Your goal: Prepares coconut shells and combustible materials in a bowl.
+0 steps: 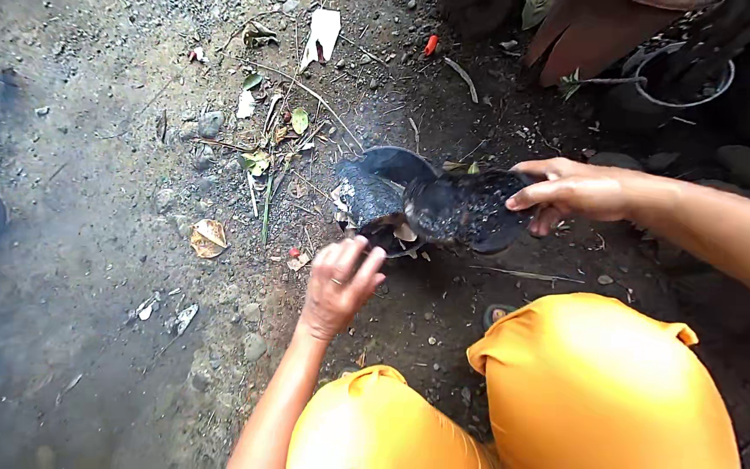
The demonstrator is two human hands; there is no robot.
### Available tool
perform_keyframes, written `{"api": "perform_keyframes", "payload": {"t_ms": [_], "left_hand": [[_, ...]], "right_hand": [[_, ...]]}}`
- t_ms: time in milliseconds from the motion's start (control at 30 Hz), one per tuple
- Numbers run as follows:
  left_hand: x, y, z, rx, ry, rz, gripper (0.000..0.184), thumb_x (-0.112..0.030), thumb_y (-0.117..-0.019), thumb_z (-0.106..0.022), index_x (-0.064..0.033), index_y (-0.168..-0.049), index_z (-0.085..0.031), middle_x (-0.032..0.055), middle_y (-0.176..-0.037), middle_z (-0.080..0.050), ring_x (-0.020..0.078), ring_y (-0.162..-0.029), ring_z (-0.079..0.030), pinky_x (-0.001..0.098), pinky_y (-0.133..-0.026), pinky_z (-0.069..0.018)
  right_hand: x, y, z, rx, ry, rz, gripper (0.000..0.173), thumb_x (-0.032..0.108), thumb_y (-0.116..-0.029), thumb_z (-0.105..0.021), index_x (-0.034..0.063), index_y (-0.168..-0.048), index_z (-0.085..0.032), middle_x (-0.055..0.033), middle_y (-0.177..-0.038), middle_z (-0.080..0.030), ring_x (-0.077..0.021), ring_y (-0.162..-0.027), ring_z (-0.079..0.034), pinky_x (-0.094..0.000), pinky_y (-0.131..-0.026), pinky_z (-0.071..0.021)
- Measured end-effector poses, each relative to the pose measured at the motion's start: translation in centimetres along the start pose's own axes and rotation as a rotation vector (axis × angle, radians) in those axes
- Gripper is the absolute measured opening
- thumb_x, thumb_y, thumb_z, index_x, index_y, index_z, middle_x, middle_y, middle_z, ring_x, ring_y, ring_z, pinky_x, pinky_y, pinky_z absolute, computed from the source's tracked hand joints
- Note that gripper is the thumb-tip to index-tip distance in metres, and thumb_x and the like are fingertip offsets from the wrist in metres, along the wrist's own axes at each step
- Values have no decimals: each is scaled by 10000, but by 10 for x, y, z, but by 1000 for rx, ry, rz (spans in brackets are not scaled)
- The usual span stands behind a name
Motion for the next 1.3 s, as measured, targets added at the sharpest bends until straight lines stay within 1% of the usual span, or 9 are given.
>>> {"api": "perform_keyframes", "payload": {"t_ms": [100, 233, 333, 533, 733, 900, 1000, 1133, 1300], "left_hand": [[-22, 11, -10, -40, 26, -150, 309, -275, -1006, -663, -182, -1295, -605, 113, -1278, -596, 250, -1192, -592, 356, -1059, -455], [-20, 22, -20, -32, 127, -100, 281, -243, -992, -685, -101, -1230, -639, 159, -1186, -675, 269, -1126, -666, 349, -1023, -513], [-16, 29, -30, 34, 206, -15, 325, -242, -949, -727, -22, -1186, -688, 203, -1132, -721, 312, -1100, -703, 372, -1015, -539], [2, 28, -45, 41, 363, 250, 452, -209, -895, -777, 66, -1234, -658, 274, -1190, -666, 329, -1073, -700, 378, -959, -568], [12, 27, -62, -21, 416, 362, 544, -207, -878, -806, 86, -1289, -602, 312, -1267, -602, 333, -1041, -708, 407, -904, -604], [21, 25, -61, -12, 242, 451, 516, -220, -909, -764, 63, -1309, -603, 279, -1219, -646, 322, -931, -729, 403, -748, -622], [28, 23, -55, -38, 105, 462, 578, -297, -873, -785, 30, -1318, -615, 254, -1190, -655, 367, -1011, -682, 460, -850, -581], [42, 30, -58, 16, 134, 648, 778, -433, -850, -787, 48, -1402, -525, 278, -1299, -596, 421, -1183, -606, 552, -1008, -492], [54, 38, -70, 150, 309, 904, 915, -505, -810, -781, 11, -1487, -446, 261, -1423, -522, 416, -1307, -516, 585, -1086, -406]], "right_hand": [[4, -3, -38, 173, 14, -115, 205, 169, -1052, -497, 63, -1226, -521, -99, -700, -665, -138, -525, -619, -234, -500, -501], [3, -8, -74, 298, 45, -240, 168, 181, -1057, -472, 51, -1077, -575, -71, -639, -672, -117, -477, -609, -205, -436, -461], [-9, -14, -94, 365, -51, -401, 423, 317, -1093, -391, 91, -821, -623, -40, -635, -678, -98, -492, -606, -202, -469, -456], [-15, -42, -99, 307, -147, -498, 595, 558, -1074, -329, 114, -779, -594, -24, -597, -613, -95, -459, -539, -218, -456, -429], [-28, -76, -81, 140, -45, -497, 847, 790, -983, -185, 58, -968, -613, -76, -683, -629, -159, -523, -568, -285, -496, -458], [-5, -81, -80, 126, 34, -345, 822, 694, -1042, -168, 17, -1055, -635, -106, -798, -654, -199, -650, -613, -368, -641, -520], [0, -85, -79, 70, 53, -272, 672, 593, -1078, -310, 19, -994, -648, -87, -810, -668, -163, -652, -615, -345, -634, -521], [-3, -89, -84, 60, -1, -164, 447, 433, -1054, -548, -2, -1119, -630, -98, -905, -667, -161, -739, -637, -339, -687, -544], [-7, -94, -86, 10, -29, -123, 488, 448, -1035, -579, -10, -1202, -591, -138, -957, -674, -191, -765, -651, -363, -701, -552]]}}
Point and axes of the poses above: each hand's wrist, its own y-axis away from the middle knuckle, its own z-axis out of the back of the hand, x = y × z, the point moved 8 cm from there along -y, towards the middle knuckle
